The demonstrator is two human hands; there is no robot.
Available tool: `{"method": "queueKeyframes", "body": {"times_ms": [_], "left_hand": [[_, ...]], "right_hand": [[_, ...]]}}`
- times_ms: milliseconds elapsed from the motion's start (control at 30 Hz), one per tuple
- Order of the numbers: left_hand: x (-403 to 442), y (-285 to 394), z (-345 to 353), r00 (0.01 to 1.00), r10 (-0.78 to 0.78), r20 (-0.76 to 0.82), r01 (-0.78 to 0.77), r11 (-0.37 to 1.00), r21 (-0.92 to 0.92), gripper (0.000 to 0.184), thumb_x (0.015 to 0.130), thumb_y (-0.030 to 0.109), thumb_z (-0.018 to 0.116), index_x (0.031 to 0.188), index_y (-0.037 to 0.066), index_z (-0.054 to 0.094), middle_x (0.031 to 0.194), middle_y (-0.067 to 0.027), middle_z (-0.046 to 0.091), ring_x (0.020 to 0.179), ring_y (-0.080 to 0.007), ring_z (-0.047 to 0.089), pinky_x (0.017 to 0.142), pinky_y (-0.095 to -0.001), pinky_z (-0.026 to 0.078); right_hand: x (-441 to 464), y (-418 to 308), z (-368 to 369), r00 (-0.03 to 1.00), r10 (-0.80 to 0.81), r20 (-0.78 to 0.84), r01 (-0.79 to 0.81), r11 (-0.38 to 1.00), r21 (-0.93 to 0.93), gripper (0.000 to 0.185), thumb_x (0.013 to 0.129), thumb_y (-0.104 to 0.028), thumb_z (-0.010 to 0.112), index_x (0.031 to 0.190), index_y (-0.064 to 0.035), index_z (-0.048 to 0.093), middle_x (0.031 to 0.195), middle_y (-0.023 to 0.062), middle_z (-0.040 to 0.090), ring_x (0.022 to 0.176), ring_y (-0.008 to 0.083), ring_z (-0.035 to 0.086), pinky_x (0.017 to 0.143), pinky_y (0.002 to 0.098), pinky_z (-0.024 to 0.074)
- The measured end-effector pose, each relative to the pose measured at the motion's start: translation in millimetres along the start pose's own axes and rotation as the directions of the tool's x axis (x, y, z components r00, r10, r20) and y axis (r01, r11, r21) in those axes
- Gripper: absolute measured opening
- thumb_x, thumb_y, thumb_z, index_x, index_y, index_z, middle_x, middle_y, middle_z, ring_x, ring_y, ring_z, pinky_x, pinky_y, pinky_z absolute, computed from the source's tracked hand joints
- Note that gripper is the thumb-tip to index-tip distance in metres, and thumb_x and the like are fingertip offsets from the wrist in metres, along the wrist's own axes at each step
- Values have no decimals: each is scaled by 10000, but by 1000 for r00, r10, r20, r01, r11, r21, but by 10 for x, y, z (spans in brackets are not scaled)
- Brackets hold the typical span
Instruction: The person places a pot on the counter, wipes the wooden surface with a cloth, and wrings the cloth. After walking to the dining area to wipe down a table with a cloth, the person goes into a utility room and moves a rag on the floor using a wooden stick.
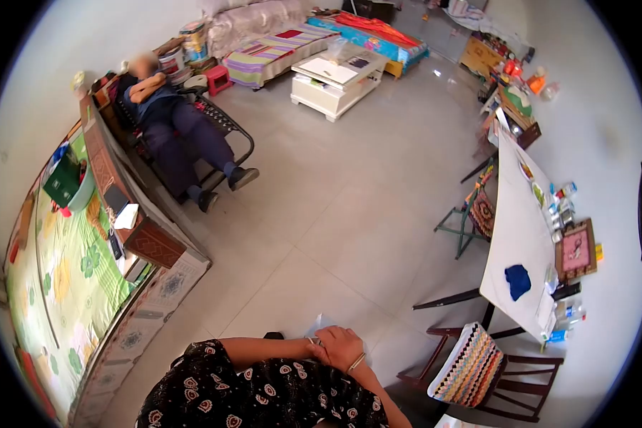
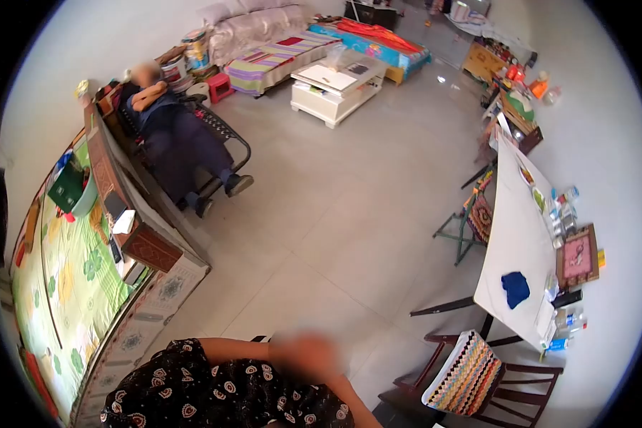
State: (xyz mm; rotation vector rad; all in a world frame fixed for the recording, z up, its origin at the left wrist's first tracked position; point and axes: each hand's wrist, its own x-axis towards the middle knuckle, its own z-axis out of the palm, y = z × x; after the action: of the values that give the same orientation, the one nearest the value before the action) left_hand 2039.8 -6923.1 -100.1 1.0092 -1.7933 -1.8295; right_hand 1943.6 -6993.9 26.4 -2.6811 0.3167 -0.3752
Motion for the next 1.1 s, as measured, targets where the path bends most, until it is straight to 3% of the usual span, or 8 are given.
{"method": "queueKeyframes", "body": {"times_ms": [233,433,500,567,667,800,867,1100], "left_hand": [[762,192,-323,999,7,-53,-6,1000,20,264,809,185,508,986,-6,553,963,-85,582,918,-206,528,810,-308,411],[1426,140,-515,968,16,-251,4,997,81,268,803,170,518,1000,-10,545,972,-84,577,933,-200,524,816,-304,410],[1484,375,-673,948,-49,-316,25,997,-79,270,801,165,521,1005,-11,543,975,-83,576,938,-198,522,817,-302,409],[1398,879,-938,930,-242,-278,70,857,-510,260,847,160,486,1037,-11,535,995,-92,582,945,-188,542,813,-292,426],[1391,861,-1230,848,-410,-336,93,739,-667,276,865,155,464,1073,-17,522,1025,-114,578,930,-191,565,824,-301,440],[1542,763,-1507,782,-524,-336,214,733,-646,269,857,125,451,1065,-35,512,1021,-130,578,933,-220,570,826,-316,446],[1677,625,-1633,816,-511,-269,249,732,-634,256,859,120,452,1064,-18,519,1024,-120,579,932,-206,570,820,-308,447],[2209,651,-2286,874,-454,-173,309,794,-523,278,847,143,463,1064,-24,511,1026,-124,575,912,-213,577,799,-306,453]], "right_hand": [[-287,635,-344,988,44,-146,-51,998,-39,358,716,-421,604,891,-112,565,870,38,571,791,223,551,660,340,424],[-708,1300,-353,916,277,-292,-195,940,281,348,766,-331,581,975,-58,529,913,117,556,854,294,533,705,400,426],[-755,1456,-485,894,412,-177,-375,903,209,341,773,-291,573,997,-41,515,945,135,551,876,313,524,729,401,427],[-817,1665,-598,789,604,-110,-567,786,246,391,777,-260,567,1065,-12,475,1051,177,519,938,343,491,787,397,412],[-985,2162,-356,733,596,-328,-573,801,174,502,768,-264,576,1180,-21,421,1182,183,441,1019,349,435,845,407,368],[-908,2463,-632,716,639,-281,-643,760,91,545,770,-295,573,1228,-60,395,1235,144,406,1088,322,396,867,419,342],[-784,2582,-765,680,705,-204,-703,705,91,553,778,-319,561,1244,-76,386,1264,131,382,1127,313,368,882,427,325],[-564,3127,-864,533,739,-412,-765,629,141,555,785,-345,550,1251,-94,382,1287,153,350,1162,333,341,906,458,299]]}}
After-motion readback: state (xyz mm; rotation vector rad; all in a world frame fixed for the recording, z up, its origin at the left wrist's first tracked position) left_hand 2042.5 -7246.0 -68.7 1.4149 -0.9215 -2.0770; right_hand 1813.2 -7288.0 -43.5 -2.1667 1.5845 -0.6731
